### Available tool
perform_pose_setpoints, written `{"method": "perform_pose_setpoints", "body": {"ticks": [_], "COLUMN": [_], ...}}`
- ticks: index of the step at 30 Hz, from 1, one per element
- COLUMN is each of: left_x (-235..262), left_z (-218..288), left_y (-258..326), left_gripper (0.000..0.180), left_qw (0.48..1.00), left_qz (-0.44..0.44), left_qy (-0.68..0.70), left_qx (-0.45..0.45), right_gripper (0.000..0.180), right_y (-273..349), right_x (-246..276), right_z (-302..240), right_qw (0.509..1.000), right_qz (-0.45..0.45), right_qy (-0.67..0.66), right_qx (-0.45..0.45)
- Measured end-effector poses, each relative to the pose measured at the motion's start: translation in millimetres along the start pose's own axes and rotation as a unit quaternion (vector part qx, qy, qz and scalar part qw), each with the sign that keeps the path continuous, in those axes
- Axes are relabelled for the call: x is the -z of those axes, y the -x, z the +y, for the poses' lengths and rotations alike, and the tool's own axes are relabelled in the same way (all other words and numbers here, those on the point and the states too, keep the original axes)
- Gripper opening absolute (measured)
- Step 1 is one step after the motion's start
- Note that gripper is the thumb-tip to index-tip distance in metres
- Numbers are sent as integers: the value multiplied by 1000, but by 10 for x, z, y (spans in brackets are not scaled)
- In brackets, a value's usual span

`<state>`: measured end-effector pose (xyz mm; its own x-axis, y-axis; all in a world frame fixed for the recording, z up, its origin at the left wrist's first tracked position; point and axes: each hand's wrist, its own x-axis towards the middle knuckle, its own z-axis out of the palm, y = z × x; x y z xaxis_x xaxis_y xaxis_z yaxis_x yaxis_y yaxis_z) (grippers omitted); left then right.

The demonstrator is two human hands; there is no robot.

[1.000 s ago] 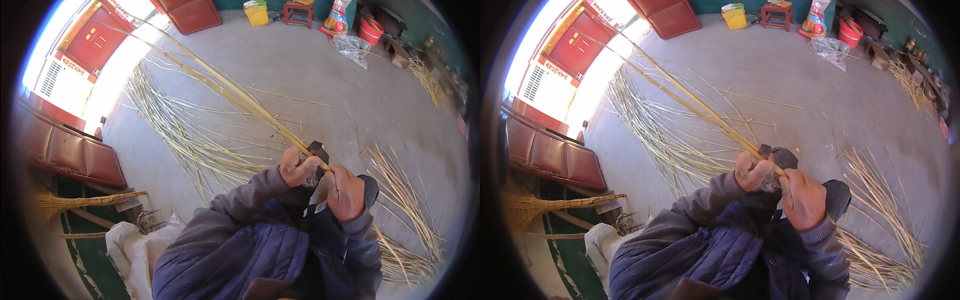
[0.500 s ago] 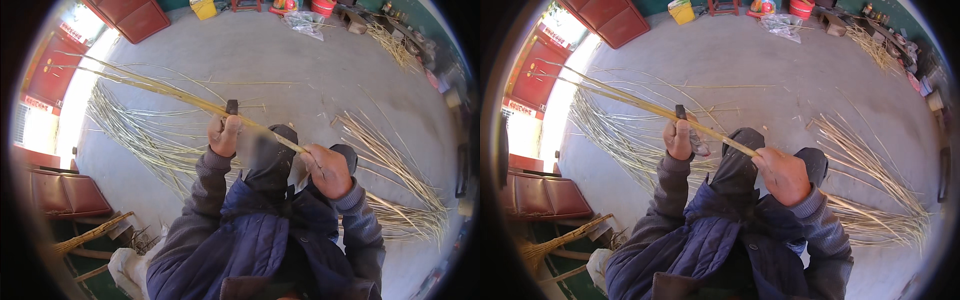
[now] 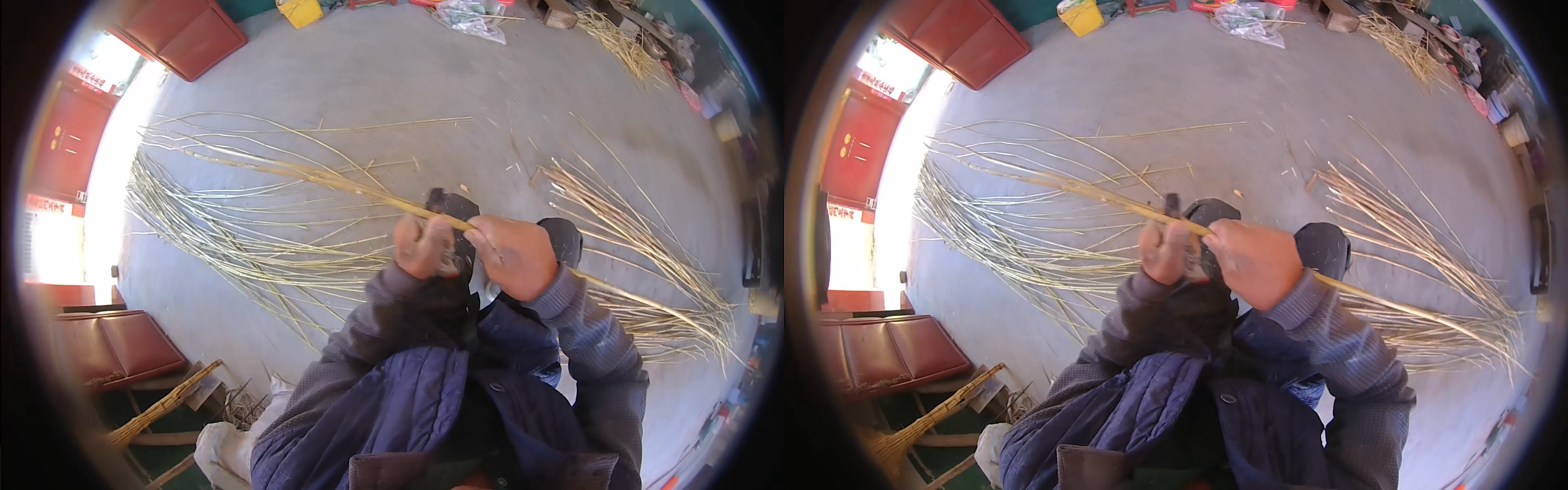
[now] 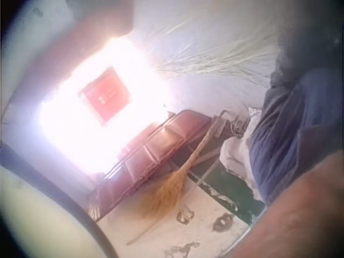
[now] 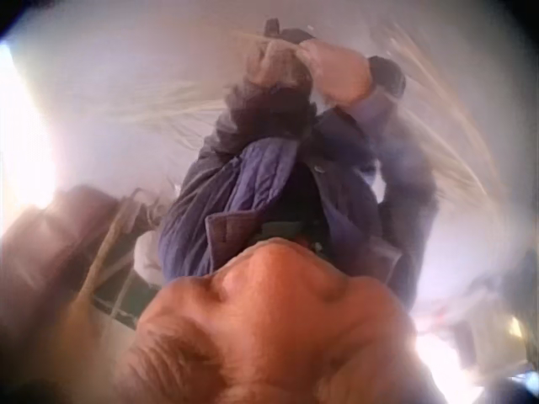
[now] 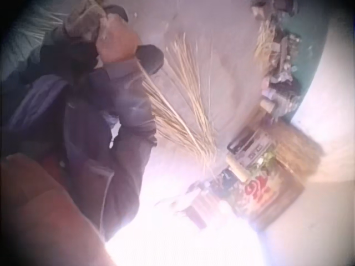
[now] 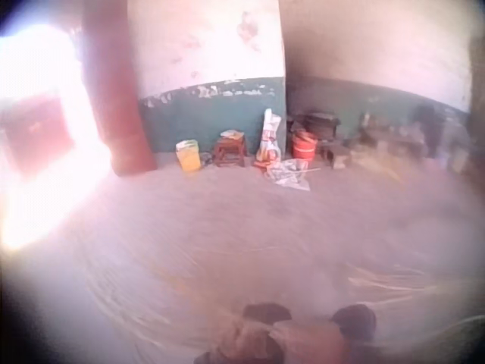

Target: The person sits on the floor and uses a knife to peel the outer layer off long, thin sticks. They repeatedly pick up sticks from a pile, peel them, and place the processed sticks aside.

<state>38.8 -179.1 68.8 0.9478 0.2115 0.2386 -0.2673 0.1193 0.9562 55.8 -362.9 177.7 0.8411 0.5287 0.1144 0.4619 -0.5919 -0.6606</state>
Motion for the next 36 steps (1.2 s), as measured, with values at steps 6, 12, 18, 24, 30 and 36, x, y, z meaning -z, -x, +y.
{"method": "perform_pose_setpoints", "body": {"ticks": [6, 12, 18, 24, 30, 36], "left_x": [197, -26, 310, 26, -39, 157], "left_z": [-394, -139, -233, -246, -392, -335], "left_y": [-61, -36, -133, 42, 115, -6], "left_gripper": [31, 33, 32, 28, 27, 26], "left_qw": [995, 995, 989, 994, 998, 985], "left_qz": [-13, 63, 19, 21, 43, 31], "left_qy": [-96, 32, 61, 51, -40, 91], "left_qx": [-22, 65, 131, 90, 1, 146], "right_gripper": [29, 29, 30, 32, 33, 34], "right_y": [-56, -128, -131, -254, -294, -306], "right_x": [14, -153, -93, -259, -366, -287], "right_z": [87, 189, 223, 185, 137, 200], "right_qw": [997, 997, 997, 997, 996, 997], "right_qz": [-40, -35, -58, -61, -63, -69], "right_qy": [-33, 31, -7, 30, 46, -26], "right_qx": [-63, -56, -59, -42, -53, -39]}}
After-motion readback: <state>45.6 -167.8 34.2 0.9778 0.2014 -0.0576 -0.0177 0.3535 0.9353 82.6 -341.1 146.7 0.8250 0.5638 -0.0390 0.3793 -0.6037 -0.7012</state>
